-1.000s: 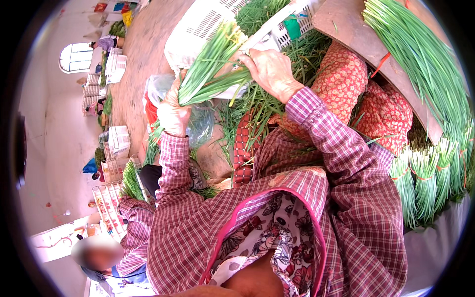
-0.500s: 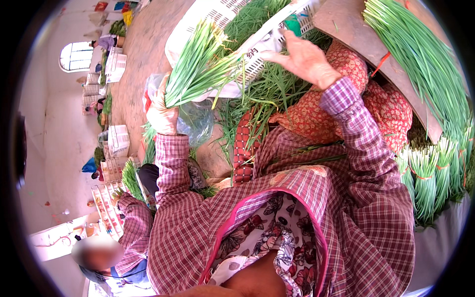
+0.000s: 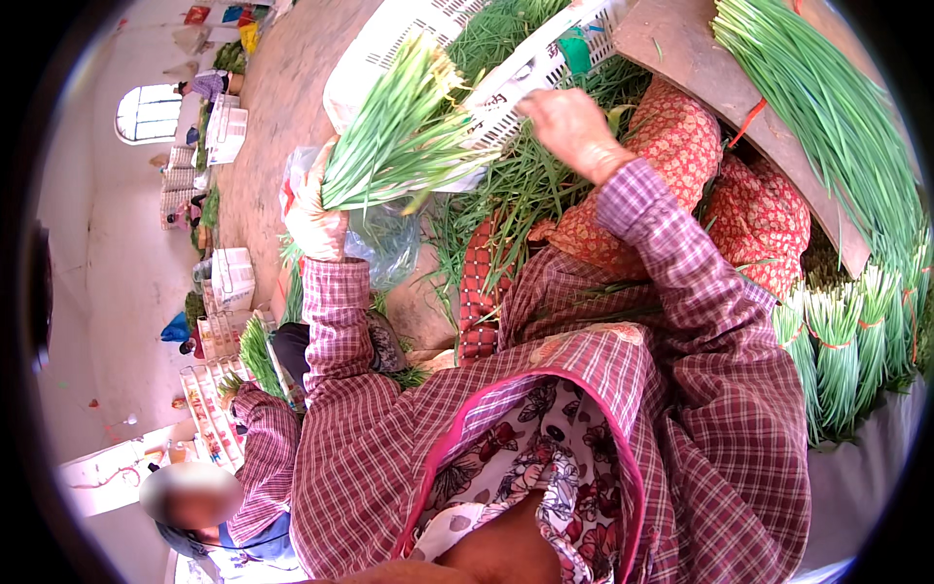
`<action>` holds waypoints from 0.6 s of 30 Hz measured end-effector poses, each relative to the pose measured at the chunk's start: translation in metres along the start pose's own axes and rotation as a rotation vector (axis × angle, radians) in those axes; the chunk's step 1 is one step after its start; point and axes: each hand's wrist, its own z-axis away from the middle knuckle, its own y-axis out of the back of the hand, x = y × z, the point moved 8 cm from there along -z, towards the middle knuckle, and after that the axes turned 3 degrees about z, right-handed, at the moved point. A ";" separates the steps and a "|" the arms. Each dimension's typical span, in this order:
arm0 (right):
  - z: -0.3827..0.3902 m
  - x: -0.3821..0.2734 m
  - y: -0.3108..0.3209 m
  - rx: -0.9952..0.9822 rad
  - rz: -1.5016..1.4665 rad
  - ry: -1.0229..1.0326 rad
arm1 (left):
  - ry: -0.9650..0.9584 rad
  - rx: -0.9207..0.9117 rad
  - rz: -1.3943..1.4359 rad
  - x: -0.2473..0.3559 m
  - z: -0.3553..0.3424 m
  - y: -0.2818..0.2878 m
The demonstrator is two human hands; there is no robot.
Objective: The person picks up bundles of green onions, aligns them, and removes loose or yellowed leaves by hand before placing them into a white plastic crate.
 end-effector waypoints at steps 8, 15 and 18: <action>-0.003 -0.004 0.039 -0.120 0.314 0.076 | 0.081 0.029 0.554 -0.034 0.004 0.003; -0.031 -0.080 0.044 -0.120 -0.349 0.184 | -0.004 -0.003 0.137 0.009 -0.007 0.007; -0.029 -0.089 0.041 -0.045 -0.161 0.236 | -0.050 0.002 0.134 0.012 -0.008 0.004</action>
